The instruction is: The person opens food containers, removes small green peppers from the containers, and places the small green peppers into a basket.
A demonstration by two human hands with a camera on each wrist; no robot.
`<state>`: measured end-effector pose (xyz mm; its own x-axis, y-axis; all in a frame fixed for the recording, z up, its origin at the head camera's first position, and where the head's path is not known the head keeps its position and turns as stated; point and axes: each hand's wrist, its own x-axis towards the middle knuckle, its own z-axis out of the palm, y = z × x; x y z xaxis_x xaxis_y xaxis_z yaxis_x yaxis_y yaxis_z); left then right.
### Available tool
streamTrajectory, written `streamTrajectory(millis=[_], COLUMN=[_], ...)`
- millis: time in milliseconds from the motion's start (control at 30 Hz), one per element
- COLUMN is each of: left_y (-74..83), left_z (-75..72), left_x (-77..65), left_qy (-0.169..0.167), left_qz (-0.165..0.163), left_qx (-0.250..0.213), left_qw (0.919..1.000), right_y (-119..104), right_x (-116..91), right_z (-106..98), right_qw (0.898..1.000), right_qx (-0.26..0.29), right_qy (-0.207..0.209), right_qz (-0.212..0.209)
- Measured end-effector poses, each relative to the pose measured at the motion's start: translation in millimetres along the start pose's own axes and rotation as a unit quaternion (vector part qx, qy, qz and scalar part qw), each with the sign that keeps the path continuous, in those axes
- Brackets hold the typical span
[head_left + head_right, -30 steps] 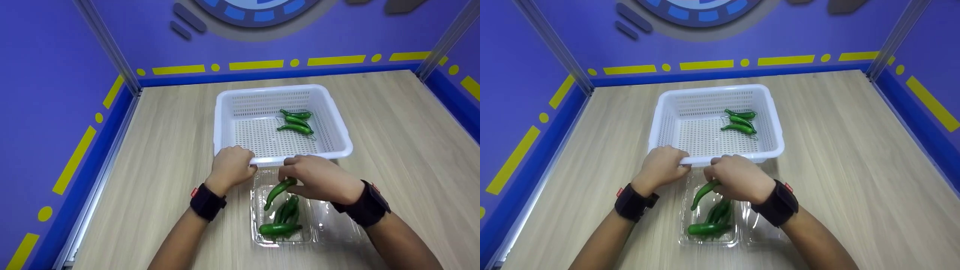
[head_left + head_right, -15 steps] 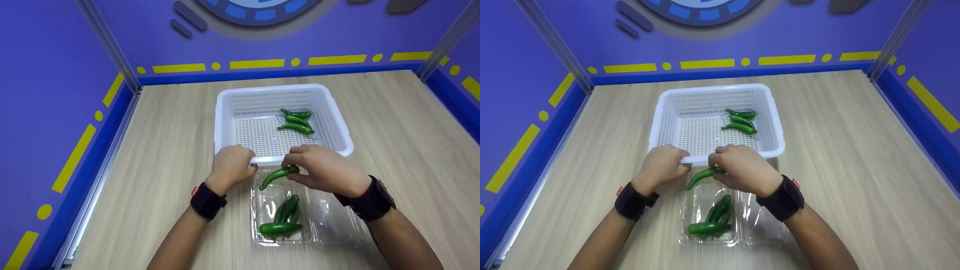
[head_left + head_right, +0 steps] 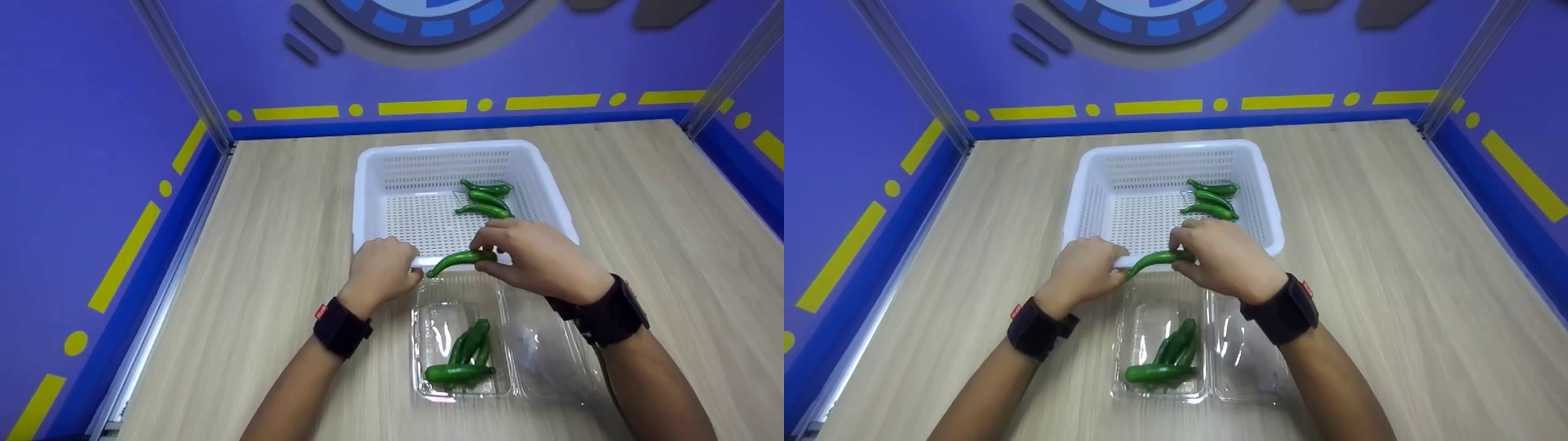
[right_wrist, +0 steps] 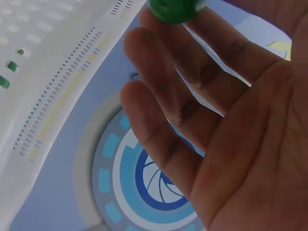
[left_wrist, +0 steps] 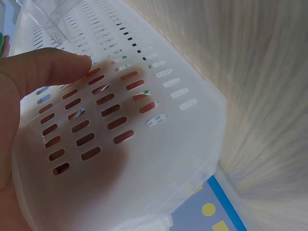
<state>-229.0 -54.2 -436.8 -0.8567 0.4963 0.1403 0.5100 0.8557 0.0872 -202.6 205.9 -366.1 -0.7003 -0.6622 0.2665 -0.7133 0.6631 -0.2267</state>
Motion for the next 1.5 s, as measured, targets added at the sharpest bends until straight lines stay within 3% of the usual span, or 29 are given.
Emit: streamTrajectory(millis=[367, 867, 1167, 1500], left_y=[-0.6, 0.8, 1.3, 1.2], left_z=[2.9, 0.7, 0.6, 1.3], left_x=[-2.2, -0.7, -1.4, 0.5], left_qy=[0.007, -0.007, -0.009, 0.004], left_qz=[-0.001, -0.002, -0.005, 0.001], left_qx=[0.004, -0.002, -0.005, -0.009], left_qw=[1.0000, 1.0000, 0.9999, 1.0000], right_y=[16, 32, 39, 46], right_x=[-1, 0, 1, 2], right_z=[-1, 4, 8, 10], right_qw=[0.995, 0.972, 0.962, 0.961], right_qx=[0.004, 0.003, -0.048, -0.065], right_qy=[0.074, 0.174, 0.197, 0.194], right_qz=[0.071, 0.159, 0.181, 0.187])
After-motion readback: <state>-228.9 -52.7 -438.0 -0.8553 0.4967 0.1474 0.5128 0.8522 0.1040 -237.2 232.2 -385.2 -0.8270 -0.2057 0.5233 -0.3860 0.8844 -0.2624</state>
